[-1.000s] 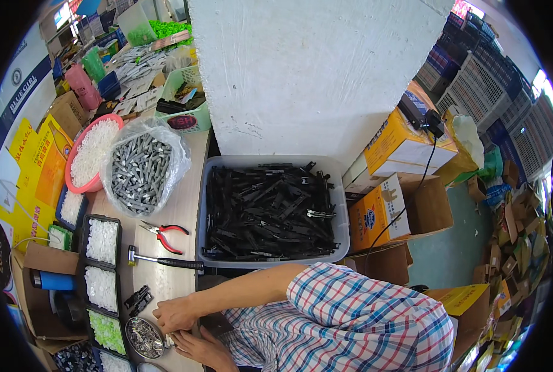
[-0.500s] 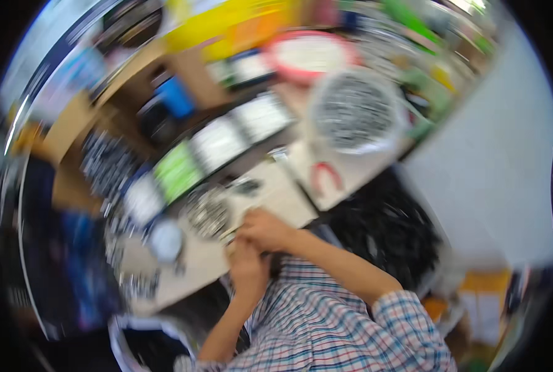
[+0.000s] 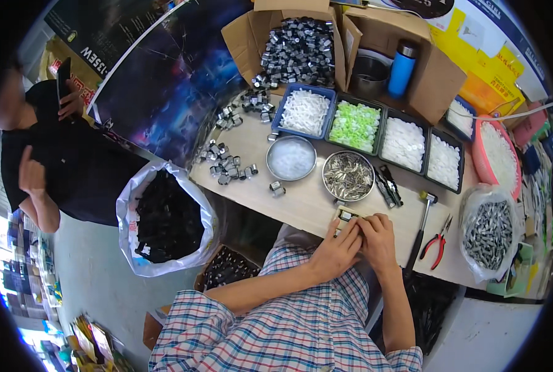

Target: Assembling small metal brackets by attaching bolts, green spacers, and white plastic parts at an industrial workbench.

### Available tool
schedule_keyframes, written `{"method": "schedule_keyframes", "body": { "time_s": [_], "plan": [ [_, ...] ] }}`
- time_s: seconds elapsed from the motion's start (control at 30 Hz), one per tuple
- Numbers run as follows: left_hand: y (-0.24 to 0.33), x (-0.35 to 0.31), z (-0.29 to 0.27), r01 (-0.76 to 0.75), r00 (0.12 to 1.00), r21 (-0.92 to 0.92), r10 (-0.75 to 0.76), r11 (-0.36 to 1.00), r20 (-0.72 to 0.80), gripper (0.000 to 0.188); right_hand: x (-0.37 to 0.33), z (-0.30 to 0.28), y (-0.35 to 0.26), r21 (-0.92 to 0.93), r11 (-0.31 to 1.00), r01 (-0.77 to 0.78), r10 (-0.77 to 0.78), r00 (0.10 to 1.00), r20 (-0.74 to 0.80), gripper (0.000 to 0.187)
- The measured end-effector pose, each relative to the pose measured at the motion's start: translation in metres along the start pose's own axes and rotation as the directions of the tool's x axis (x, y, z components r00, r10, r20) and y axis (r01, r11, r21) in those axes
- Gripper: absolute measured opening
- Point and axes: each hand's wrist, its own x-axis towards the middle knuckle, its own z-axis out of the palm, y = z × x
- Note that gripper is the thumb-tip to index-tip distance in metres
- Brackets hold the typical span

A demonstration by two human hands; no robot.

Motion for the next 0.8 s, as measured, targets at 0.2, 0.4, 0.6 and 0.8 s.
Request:
{"method": "schedule_keyframes", "body": {
  "time_s": [0.2, 0.4, 0.6, 0.8],
  "plan": [
    [-0.0020, 0.0011, -0.0043, 0.002, 1.000, 0.010, -0.002, 1.000, -0.001, 0.060, 0.0004, -0.0021, -0.0050, -0.026, 1.000, -0.016, 0.016, 1.000, 0.024, 0.043],
    [-0.0053, 0.0022, -0.0017, -0.016, 1.000, 0.002, 0.016, 1.000, -0.004, 0.059, 0.0008, -0.0035, -0.0062, -0.047, 0.999, -0.025, 0.027, 0.999, 0.039, 0.044],
    [-0.0047, 0.0024, -0.0020, -0.018, 1.000, -0.017, 0.018, 1.000, 0.002, 0.059, 0.0017, -0.0038, -0.0061, -0.051, 0.998, -0.032, 0.034, 0.999, 0.028, 0.042],
    [-0.0047, 0.0010, 0.0021, -0.010, 1.000, -0.059, 0.011, 0.998, 0.010, 0.063, 0.0005, -0.0029, -0.0040, -0.055, 0.998, -0.027, 0.028, 0.999, 0.025, 0.041]
  ]
}}
